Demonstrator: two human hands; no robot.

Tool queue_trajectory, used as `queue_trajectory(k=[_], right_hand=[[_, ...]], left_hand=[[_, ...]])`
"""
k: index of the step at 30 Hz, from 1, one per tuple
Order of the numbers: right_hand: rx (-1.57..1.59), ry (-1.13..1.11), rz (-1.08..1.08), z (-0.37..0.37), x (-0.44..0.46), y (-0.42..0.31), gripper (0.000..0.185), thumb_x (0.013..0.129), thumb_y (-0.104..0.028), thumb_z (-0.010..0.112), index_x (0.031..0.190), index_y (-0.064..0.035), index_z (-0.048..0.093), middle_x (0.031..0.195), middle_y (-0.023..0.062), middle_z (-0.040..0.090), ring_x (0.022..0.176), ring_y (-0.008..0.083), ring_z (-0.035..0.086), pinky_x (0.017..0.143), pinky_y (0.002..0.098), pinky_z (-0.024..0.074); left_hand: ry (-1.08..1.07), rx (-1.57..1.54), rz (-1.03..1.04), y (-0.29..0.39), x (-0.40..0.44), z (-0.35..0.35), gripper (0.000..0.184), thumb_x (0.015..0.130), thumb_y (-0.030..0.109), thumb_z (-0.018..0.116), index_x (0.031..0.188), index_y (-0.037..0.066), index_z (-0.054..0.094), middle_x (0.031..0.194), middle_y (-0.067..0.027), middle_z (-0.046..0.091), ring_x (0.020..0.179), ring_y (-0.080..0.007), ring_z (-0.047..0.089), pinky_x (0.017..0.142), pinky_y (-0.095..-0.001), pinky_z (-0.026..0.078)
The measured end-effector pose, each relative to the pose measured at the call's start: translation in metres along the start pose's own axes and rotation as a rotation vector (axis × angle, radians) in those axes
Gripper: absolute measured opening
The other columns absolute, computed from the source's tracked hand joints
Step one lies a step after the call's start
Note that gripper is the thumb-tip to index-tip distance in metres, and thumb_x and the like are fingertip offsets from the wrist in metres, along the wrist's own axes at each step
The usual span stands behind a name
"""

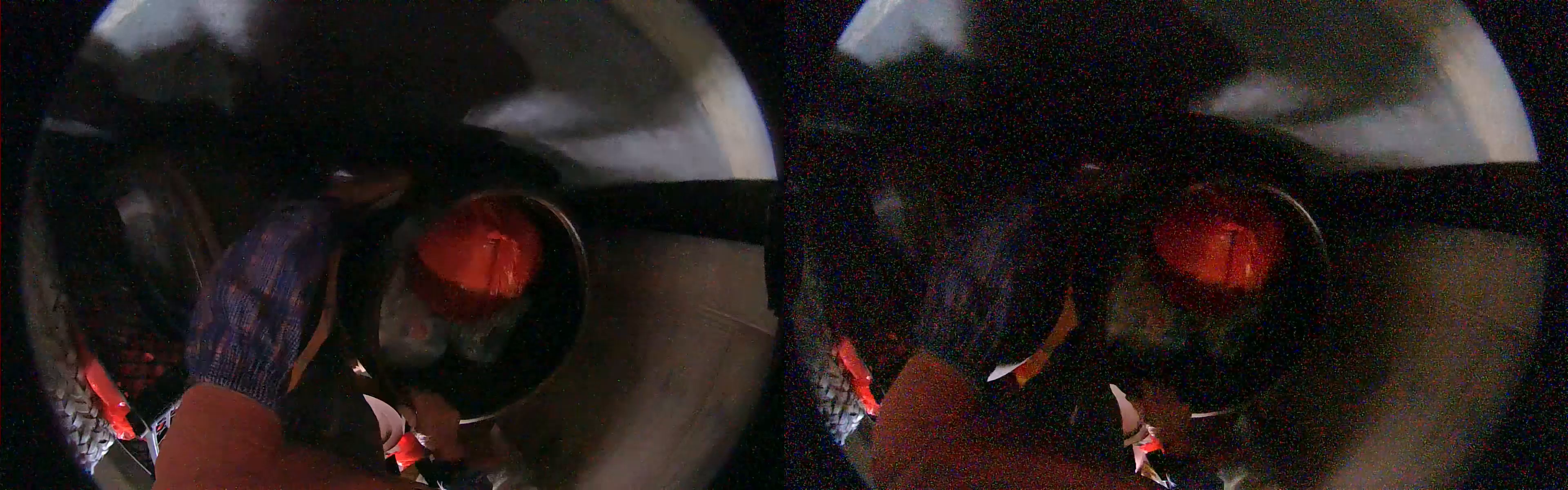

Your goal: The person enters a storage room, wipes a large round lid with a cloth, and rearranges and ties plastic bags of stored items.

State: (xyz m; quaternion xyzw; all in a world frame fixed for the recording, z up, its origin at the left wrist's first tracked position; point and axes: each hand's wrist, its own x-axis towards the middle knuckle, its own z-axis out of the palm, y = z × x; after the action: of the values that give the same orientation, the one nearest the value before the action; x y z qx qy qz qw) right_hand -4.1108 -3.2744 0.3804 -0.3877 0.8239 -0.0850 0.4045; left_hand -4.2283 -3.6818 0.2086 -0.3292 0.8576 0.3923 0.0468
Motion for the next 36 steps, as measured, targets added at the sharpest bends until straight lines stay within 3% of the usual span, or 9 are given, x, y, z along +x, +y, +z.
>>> queue_trajectory(k=[4,10,23,26,27,29,30,34,36], right_hand=[[-0.053,-0.137,0.089,0.011,0.0,0.014,0.046,0.083,-0.039,0.064,0.121,-0.0121,0.06,0.106,0.0128,0.065,0.096,0.0324,0.063,0.076,0.0466,0.0517],[-0.12,0.036,-0.004,0.009,0.009,0.003,0.042,0.086,-0.04,0.062,0.117,-0.0125,0.061,0.105,0.0136,0.066,0.097,0.0318,0.064,0.075,0.0466,0.0514],[-0.139,0.244,-0.109,0.022,0.02,0.008,0.038,0.086,-0.036,0.064,0.114,-0.0108,0.061,0.102,0.0131,0.067,0.091,0.0336,0.065,0.075,0.0464,0.0518],[0.202,0.652,-0.311,0.013,0.015,0.006,0.039,0.087,-0.021,0.065,0.122,-0.0074,0.056,0.117,0.0172,0.058,0.108,0.0316,0.057,0.091,0.039,0.0458],[0.201,0.669,-0.285,0.022,0.005,0.005,0.039,0.087,-0.021,0.065,0.122,-0.0074,0.056,0.117,0.0172,0.058,0.108,0.0316,0.057,0.091,0.039,0.0458],[0.505,1.145,0.015,0.043,-0.012,0.01,0.032,0.089,-0.014,0.059,0.119,-0.0044,0.055,0.118,0.0203,0.054,0.113,0.0337,0.052,0.094,0.0415,0.0437],[0.778,1.18,0.099,0.066,-0.024,0.02,0.032,0.087,-0.005,0.058,0.119,-0.0034,0.054,0.117,0.0169,0.053,0.112,0.0306,0.05,0.092,0.04,0.0437],[1.248,1.209,0.25,0.187,-0.062,0.054,0.029,0.093,-0.015,0.056,0.12,-0.0061,0.053,0.116,0.0071,0.055,0.092,0.0163,0.056,0.081,0.0324,0.0486],[2.258,0.761,-0.251,0.198,-0.066,0.035,0.029,0.093,-0.023,0.058,0.118,-0.0072,0.054,0.113,0.0074,0.058,0.092,0.017,0.058,0.078,0.0337,0.0495]], left_hand=[[0.01,-0.427,-0.196,-0.035,-0.044,-0.008,0.051,0.097,0.039,0.043,0.137,0.006,0.046,0.136,-0.0162,0.048,0.113,-0.0365,0.05,0.1,-0.0468,0.039],[-0.015,-1.147,-0.295,-0.043,-0.115,-0.025,0.053,0.097,0.041,0.042,0.137,0.007,0.046,0.138,-0.014,0.047,0.117,-0.0341,0.048,0.103,-0.0465,0.037],[-0.119,-1.917,-0.49,0.024,-0.313,0.046,0.056,0.096,0.045,0.041,0.137,0.007,0.046,0.142,-0.0092,0.045,0.125,-0.0289,0.045,0.109,-0.0458,0.034],[-0.176,-2.101,-0.603,0.05,-0.35,0.08,0.056,0.096,0.046,0.04,0.137,0.007,0.046,0.143,-0.0081,0.045,0.127,-0.0276,0.044,0.11,-0.0456,0.033],[-0.198,-2.155,-0.637,0.056,-0.356,0.086,0.056,0.096,0.046,0.04,0.137,0.007,0.046,0.143,-0.0077,0.045,0.128,-0.0272,0.044,0.111,-0.0456,0.032],[-0.243,-2.231,-0.698,0.067,-0.357,0.095,0.057,0.096,0.047,0.04,0.137,0.008,0.046,0.144,-0.007,0.044,0.129,-0.0264,0.043,0.112,-0.0454,0.032],[-0.285,-2.218,-0.687,0.071,-0.358,0.099,0.057,0.096,0.047,0.04,0.137,0.008,0.046,0.144,-0.0066,0.044,0.129,-0.026,0.043,0.112,-0.0454,0.032],[-0.503,-1.814,-0.266,0.057,-0.371,0.144,0.059,0.096,0.043,0.039,0.141,0.005,0.04,0.146,-0.0092,0.042,0.131,-0.0282,0.042,0.112,-0.0484,0.031],[-0.489,-1.883,-0.568,0.074,-0.386,0.131,0.054,0.096,0.038,0.042,0.137,0.005,0.043,0.141,-0.0116,0.046,0.125,-0.0292,0.046,0.109,-0.0488,0.035]])
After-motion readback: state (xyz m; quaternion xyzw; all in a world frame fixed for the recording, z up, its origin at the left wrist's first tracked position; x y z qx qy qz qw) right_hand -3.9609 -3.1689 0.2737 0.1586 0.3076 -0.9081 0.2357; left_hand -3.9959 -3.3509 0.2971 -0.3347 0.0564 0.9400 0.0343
